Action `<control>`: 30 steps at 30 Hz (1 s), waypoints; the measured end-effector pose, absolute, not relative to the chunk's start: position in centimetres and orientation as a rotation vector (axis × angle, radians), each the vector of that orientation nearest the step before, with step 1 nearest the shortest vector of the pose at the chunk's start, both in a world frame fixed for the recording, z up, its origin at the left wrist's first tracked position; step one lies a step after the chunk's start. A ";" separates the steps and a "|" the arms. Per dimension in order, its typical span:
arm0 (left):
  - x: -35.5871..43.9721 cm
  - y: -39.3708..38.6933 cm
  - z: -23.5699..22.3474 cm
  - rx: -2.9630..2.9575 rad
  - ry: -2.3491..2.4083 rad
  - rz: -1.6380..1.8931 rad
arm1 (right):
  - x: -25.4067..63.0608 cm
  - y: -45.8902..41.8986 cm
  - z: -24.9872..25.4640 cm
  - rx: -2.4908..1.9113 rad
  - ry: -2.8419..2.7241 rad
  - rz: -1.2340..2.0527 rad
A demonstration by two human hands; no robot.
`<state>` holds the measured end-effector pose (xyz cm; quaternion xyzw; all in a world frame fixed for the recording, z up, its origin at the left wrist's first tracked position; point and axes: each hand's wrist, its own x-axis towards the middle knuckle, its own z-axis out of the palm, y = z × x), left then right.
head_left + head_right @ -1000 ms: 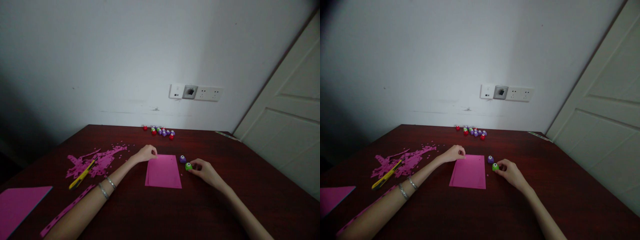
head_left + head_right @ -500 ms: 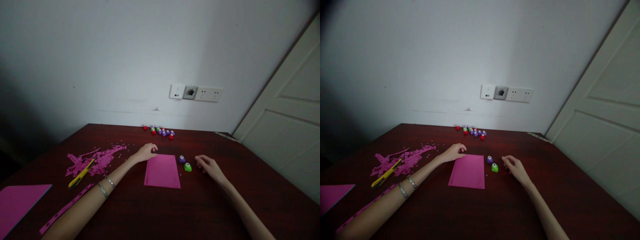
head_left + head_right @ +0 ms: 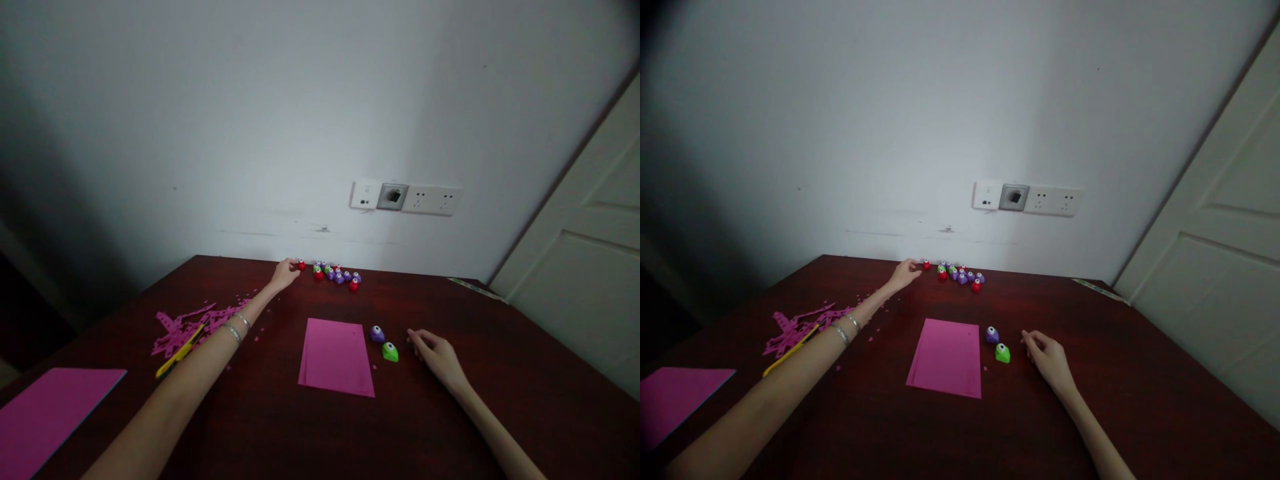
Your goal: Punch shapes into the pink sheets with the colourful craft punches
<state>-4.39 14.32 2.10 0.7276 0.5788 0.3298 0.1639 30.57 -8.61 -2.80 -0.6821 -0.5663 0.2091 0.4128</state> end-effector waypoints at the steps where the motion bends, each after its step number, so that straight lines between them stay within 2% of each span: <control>1: -4.6 15.3 2.1 2.052 1.692 0.921 | 30.6 -8.6 -2.9 -1.722 -1.426 0.524; 12: -3.4 21.0 0.0 2.057 1.834 0.635 | 31.1 -8.6 -3.1 -1.755 -1.308 0.593; 30: -1.6 22.0 -0.6 1.898 1.944 0.662 | 31.5 -8.3 -3.9 -1.725 -1.309 0.583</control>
